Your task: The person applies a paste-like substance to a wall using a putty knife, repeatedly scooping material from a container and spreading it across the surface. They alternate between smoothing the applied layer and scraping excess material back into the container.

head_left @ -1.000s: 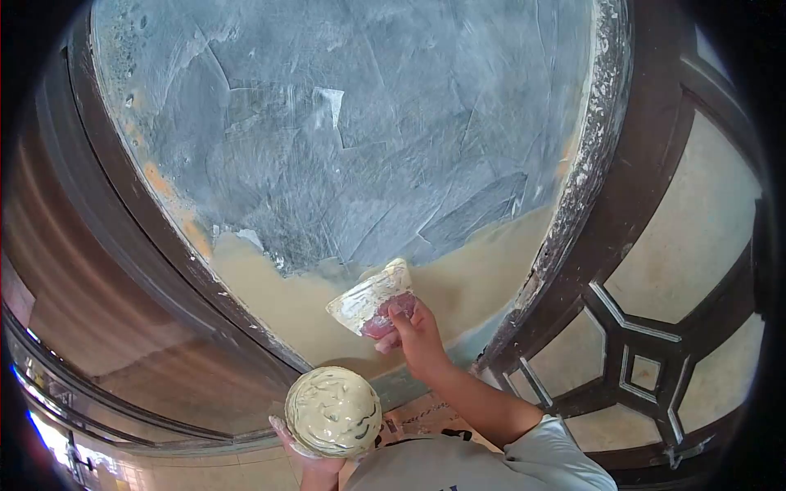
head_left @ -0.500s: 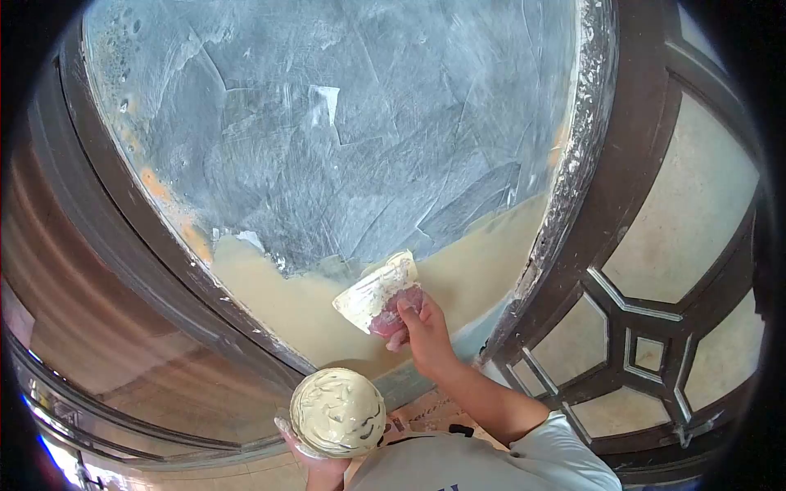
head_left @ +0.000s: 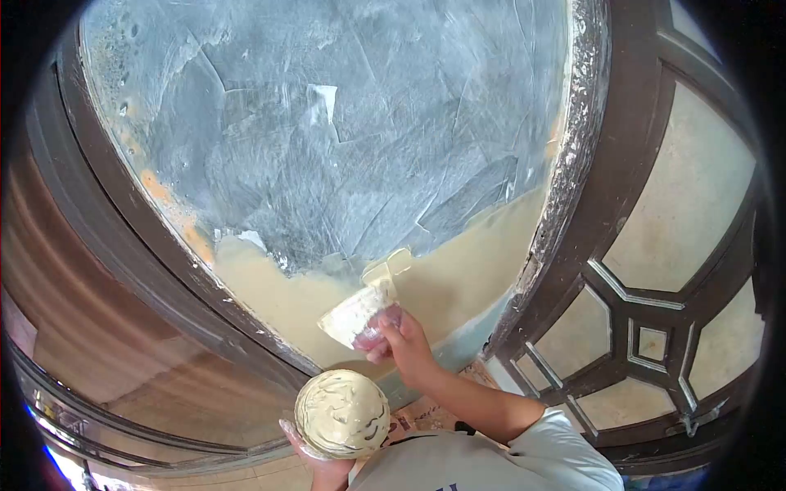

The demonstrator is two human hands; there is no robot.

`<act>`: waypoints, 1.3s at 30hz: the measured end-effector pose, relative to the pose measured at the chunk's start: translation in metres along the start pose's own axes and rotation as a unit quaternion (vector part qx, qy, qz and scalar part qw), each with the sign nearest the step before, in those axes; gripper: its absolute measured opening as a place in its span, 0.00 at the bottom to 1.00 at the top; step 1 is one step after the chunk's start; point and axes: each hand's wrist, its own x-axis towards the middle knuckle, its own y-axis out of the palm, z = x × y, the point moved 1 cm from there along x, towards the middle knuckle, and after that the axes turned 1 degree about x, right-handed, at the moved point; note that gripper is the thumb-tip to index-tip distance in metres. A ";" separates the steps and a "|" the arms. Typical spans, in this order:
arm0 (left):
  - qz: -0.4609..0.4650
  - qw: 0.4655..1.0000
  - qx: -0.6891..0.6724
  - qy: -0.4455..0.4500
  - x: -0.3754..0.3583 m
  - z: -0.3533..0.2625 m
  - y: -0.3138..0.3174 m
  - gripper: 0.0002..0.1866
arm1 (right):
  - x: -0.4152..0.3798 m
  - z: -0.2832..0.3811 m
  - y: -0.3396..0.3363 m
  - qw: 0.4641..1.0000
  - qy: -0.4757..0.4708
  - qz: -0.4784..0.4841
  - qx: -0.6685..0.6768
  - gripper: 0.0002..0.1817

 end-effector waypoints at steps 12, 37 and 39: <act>-0.007 0.998 0.069 -0.007 -0.003 -0.001 -0.024 0.46 | -0.002 -0.002 0.015 1.000 0.003 0.010 -0.022 0.12; -0.025 0.998 -0.028 -0.050 -0.006 -0.003 -0.016 0.44 | 0.010 0.025 -0.004 0.998 -0.050 -0.009 -0.032 0.11; -0.021 0.999 -0.008 -0.037 -0.006 0.000 -0.024 0.44 | 0.001 0.011 -0.009 0.999 -0.027 -0.028 -0.018 0.11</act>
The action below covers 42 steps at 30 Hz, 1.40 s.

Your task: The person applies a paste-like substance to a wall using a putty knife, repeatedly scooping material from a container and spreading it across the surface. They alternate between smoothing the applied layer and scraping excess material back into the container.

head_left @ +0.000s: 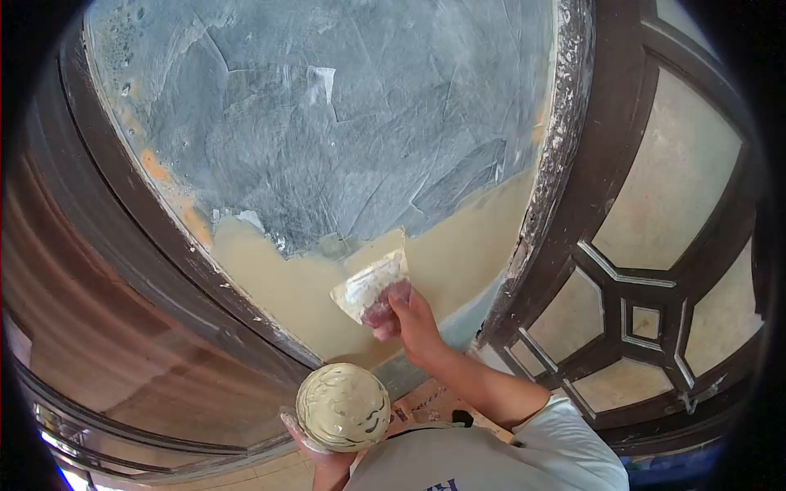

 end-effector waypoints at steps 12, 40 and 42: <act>0.023 0.999 -0.039 -0.001 -0.007 -0.010 0.003 0.46 | -0.006 -0.007 0.013 1.000 -0.018 0.005 0.015 0.13; 0.091 0.982 -0.153 -0.067 -0.007 -0.031 -0.020 0.46 | -0.019 -0.008 0.070 0.996 -0.043 0.068 -0.023 0.15; 0.073 0.994 -0.068 -0.047 -0.008 -0.032 -0.020 0.46 | -0.011 0.008 0.086 0.993 -0.061 0.098 -0.001 0.14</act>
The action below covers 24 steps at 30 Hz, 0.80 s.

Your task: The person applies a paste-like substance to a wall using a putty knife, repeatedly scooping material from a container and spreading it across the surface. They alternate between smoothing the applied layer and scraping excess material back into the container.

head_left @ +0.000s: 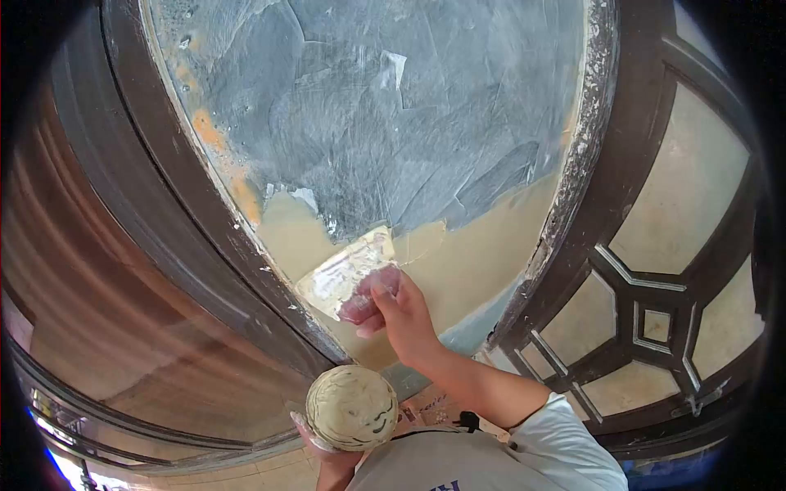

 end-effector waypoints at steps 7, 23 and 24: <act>-0.048 0.995 0.087 0.016 0.004 -0.002 -0.011 0.48 | -0.025 -0.027 -0.019 0.993 0.085 -0.062 -0.057 0.12; -0.031 0.995 0.097 0.008 -0.002 -0.008 -0.025 0.47 | -0.039 -0.039 -0.029 0.994 0.071 -0.074 -0.030 0.12; -0.016 0.992 0.120 0.018 -0.002 -0.007 -0.026 0.47 | -0.030 -0.028 -0.023 0.997 0.041 -0.061 -0.035 0.12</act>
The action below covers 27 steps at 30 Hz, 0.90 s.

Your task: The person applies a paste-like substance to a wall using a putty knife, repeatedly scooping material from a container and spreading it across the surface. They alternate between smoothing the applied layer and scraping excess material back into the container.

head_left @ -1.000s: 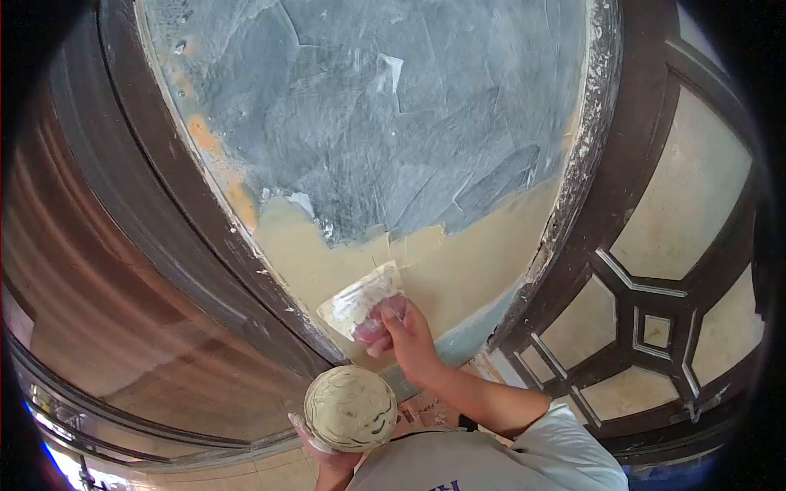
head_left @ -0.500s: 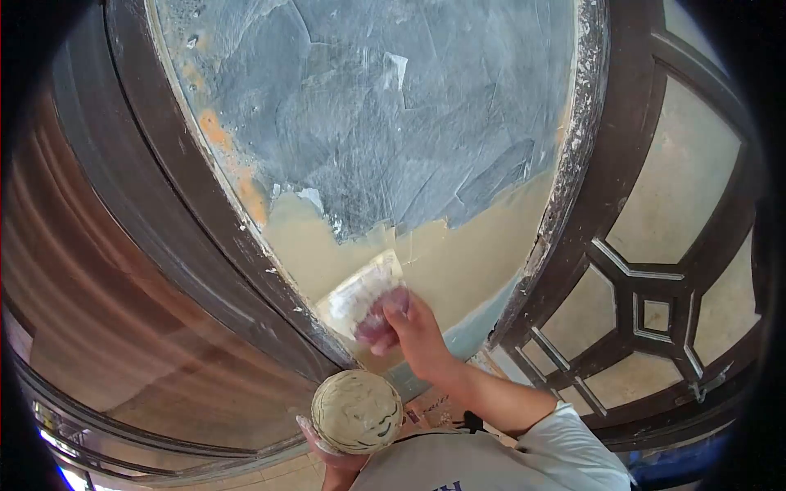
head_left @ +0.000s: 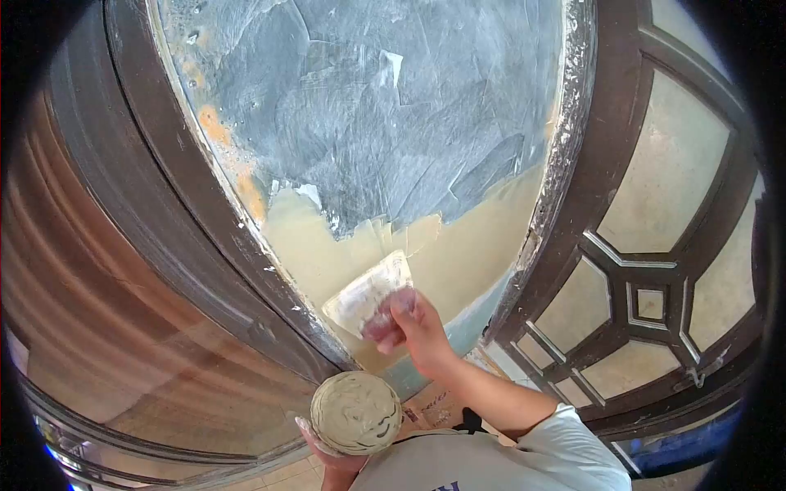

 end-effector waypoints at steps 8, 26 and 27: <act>0.030 0.999 0.028 -0.008 0.002 -0.002 0.000 0.48 | 0.025 0.005 -0.011 1.000 -0.015 -0.001 -0.025 0.13; 0.033 0.998 -0.047 -0.020 -0.004 0.000 -0.016 0.46 | 0.012 0.026 0.051 0.996 -0.066 0.044 0.031 0.12; 0.028 0.996 -0.072 -0.034 -0.004 0.001 -0.018 0.47 | 0.014 0.026 0.055 0.996 -0.068 0.052 0.039 0.13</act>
